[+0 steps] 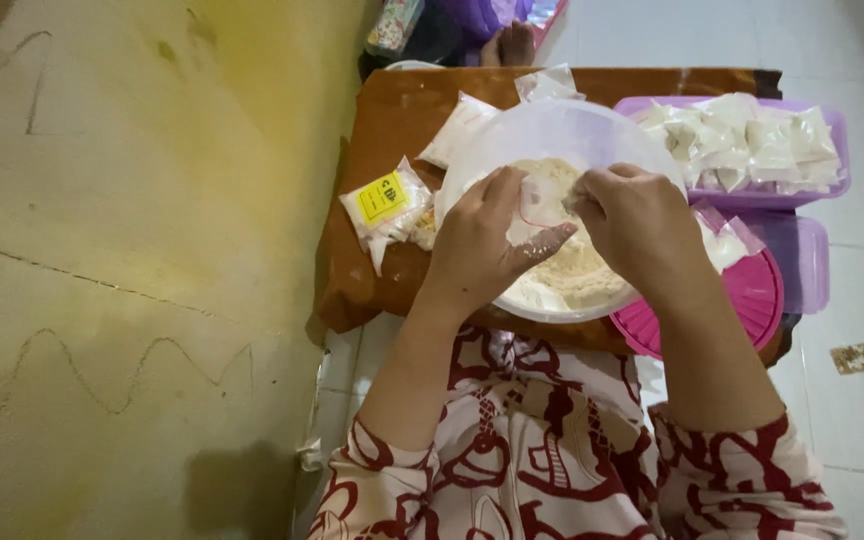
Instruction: Packaging white powder into small plastic bags using a spoon and tying them closed.
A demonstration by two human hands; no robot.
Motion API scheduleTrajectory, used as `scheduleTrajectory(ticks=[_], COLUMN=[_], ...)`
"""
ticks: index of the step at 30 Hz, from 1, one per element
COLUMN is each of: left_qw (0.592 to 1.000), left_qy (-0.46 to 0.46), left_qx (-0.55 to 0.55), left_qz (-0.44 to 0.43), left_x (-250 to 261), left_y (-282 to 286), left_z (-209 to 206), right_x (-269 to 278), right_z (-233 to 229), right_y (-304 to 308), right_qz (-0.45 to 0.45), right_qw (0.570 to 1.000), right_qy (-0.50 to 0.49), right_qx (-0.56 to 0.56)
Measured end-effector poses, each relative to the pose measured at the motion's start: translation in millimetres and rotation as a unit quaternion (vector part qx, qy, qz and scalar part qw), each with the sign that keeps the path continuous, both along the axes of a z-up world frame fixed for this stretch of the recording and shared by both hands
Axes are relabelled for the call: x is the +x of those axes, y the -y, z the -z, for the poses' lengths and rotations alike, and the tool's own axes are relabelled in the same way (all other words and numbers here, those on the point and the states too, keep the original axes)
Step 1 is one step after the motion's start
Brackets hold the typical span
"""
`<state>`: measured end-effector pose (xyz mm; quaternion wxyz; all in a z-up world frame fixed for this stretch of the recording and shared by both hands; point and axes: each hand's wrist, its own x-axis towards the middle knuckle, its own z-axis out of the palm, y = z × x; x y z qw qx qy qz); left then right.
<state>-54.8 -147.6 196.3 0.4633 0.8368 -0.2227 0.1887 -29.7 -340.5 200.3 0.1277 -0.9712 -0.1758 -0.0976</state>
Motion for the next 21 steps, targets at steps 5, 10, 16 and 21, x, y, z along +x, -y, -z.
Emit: scheduleTrajectory(ticks=[5,10,16,21], left_qw=[1.000,0.999,0.999,0.999], left_qy=[-0.011,-0.023,-0.019,-0.026], left_qx=[-0.006,0.036,0.042,0.029], left_qz=[0.003,-0.022,-0.026,-0.022], left_x=[2.3,-2.1,-2.2,-4.4], left_y=[-1.5,0.6,1.7,1.5], left_z=[0.5,-4.0,-0.6,-3.8], right_x=[6.4,-10.2,-35.3,-49.8], right_z=[4.0,-11.7,-19.6,-2.6], right_y=[12.6,30.4,48.8,55.4], right_qz=[-0.036,-0.075,-0.059,-0.012], right_qw=[0.991,0.960,0.948,0.925], right_qy=[0.016,0.091,0.118,0.111], right_qx=[0.128,0.254,0.291,0.364])
